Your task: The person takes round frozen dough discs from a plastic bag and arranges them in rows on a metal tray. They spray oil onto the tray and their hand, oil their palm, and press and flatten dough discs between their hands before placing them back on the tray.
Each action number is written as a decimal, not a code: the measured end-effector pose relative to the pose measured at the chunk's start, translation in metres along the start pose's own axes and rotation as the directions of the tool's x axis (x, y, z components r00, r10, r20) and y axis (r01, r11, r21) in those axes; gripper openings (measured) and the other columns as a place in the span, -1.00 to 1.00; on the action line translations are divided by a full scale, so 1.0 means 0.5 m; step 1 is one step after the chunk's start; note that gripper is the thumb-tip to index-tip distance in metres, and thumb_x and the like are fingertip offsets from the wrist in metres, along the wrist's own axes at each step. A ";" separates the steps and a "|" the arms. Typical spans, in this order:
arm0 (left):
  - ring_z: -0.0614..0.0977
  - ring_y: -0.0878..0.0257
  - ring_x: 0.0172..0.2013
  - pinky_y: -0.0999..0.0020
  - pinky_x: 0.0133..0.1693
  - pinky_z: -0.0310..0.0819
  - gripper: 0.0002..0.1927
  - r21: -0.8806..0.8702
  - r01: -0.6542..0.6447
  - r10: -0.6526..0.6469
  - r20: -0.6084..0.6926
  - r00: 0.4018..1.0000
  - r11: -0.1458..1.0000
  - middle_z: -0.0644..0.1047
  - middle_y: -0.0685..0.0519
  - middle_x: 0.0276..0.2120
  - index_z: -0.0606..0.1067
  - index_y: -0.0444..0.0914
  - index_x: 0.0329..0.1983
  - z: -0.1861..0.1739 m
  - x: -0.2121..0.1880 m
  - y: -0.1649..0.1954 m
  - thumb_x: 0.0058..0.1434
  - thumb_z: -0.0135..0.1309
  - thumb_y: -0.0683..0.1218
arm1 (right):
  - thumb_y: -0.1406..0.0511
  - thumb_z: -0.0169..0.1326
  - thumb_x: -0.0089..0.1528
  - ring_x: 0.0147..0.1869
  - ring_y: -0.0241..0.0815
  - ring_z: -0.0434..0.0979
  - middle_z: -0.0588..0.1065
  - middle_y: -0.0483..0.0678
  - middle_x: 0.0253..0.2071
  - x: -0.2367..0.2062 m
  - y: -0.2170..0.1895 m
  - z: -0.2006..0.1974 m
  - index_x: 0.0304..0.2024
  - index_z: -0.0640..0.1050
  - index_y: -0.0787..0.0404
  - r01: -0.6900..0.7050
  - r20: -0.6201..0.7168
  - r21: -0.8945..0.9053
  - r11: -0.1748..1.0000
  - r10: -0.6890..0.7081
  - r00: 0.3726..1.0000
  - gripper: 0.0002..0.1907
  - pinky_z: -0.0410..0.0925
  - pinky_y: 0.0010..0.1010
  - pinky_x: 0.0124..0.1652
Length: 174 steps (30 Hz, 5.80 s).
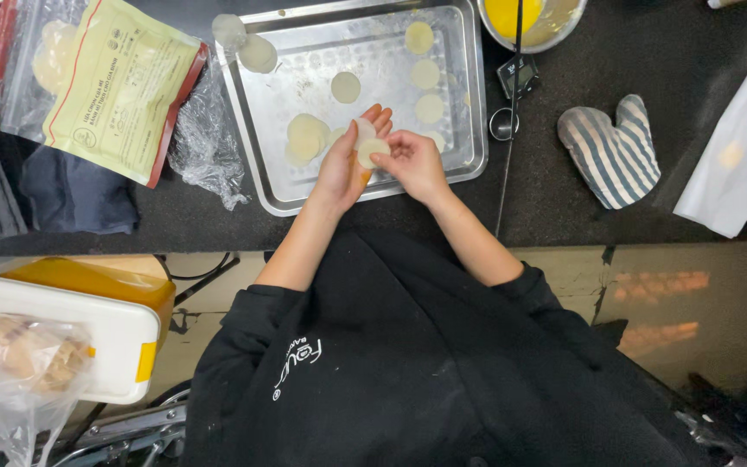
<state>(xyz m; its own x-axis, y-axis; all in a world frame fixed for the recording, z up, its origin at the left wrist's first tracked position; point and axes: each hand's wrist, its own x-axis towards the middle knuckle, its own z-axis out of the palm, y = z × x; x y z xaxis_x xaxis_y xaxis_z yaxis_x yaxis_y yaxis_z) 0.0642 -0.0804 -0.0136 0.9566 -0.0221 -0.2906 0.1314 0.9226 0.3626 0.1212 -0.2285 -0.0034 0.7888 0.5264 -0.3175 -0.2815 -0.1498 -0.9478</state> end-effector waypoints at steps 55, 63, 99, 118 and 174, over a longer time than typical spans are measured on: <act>0.55 -0.09 0.02 0.16 0.07 0.45 -0.67 0.948 -0.115 0.689 0.297 0.661 -0.298 0.55 -0.15 -0.03 0.52 -0.31 0.07 -0.003 0.011 0.201 0.23 0.17 -0.29 | 0.33 0.37 -0.03 -0.22 0.04 0.53 0.49 0.07 -0.29 0.128 -0.087 0.076 -0.32 0.53 0.34 0.282 0.067 -0.797 0.534 -0.386 0.920 -0.67 0.40 -0.26 -0.22; 0.55 -0.16 -0.21 0.02 -0.16 0.44 -0.70 0.962 -0.033 0.473 0.163 0.866 -0.271 0.51 -0.22 -0.29 0.51 -0.36 -0.20 0.050 0.097 0.145 -0.02 0.28 -0.24 | 0.41 0.26 0.13 -0.35 -0.33 0.63 0.64 -0.08 -0.40 0.183 -0.138 -0.015 -0.27 0.65 0.28 0.058 -0.229 -0.541 0.839 -0.213 0.950 -0.88 0.45 -0.52 -0.32; 0.49 -0.02 -0.11 0.13 -0.04 0.42 -0.75 0.904 -0.074 0.369 0.246 0.896 -0.422 0.51 -0.03 -0.18 0.61 -0.29 -0.17 -0.025 -0.090 0.178 0.05 0.29 -0.20 | 0.33 0.37 0.04 0.04 0.02 0.39 0.46 -0.05 -0.15 0.083 -0.041 0.063 -0.18 0.57 0.20 0.451 0.358 -0.741 0.498 -0.275 0.892 -0.67 0.32 -0.23 0.04; 0.58 0.03 -0.26 0.17 -0.18 0.45 -0.90 0.993 -0.109 0.371 0.114 0.922 -0.034 0.57 -0.03 -0.37 0.58 -0.30 -0.21 -0.039 -0.058 0.092 0.22 0.16 -0.21 | 0.36 0.24 0.24 -0.21 -0.39 0.51 0.57 -0.07 -0.26 0.091 -0.026 0.009 -0.12 0.64 0.30 -0.152 0.252 -0.214 0.965 0.205 0.946 -0.82 0.39 -0.54 -0.16; 0.61 0.37 -0.29 0.50 -0.20 0.51 -0.83 0.853 -0.001 0.360 -0.219 0.907 0.521 0.61 0.08 -0.36 0.56 -0.36 -0.17 -0.090 -0.085 0.140 0.27 0.24 -0.15 | 0.36 0.26 0.23 -0.18 -0.37 0.51 0.58 -0.15 -0.24 0.125 -0.039 0.104 -0.07 0.60 0.30 0.121 0.335 -0.229 0.966 -0.039 0.941 -0.76 0.41 -0.54 -0.14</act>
<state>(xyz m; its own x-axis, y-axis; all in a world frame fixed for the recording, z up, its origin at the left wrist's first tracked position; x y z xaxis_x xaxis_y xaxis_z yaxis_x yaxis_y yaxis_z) 0.0210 0.0027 -0.0158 0.8581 0.3960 -0.3269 0.2896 0.1525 0.9449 0.1478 -0.1492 -0.0031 0.5703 0.7819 -0.2520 -0.0514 -0.2722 -0.9609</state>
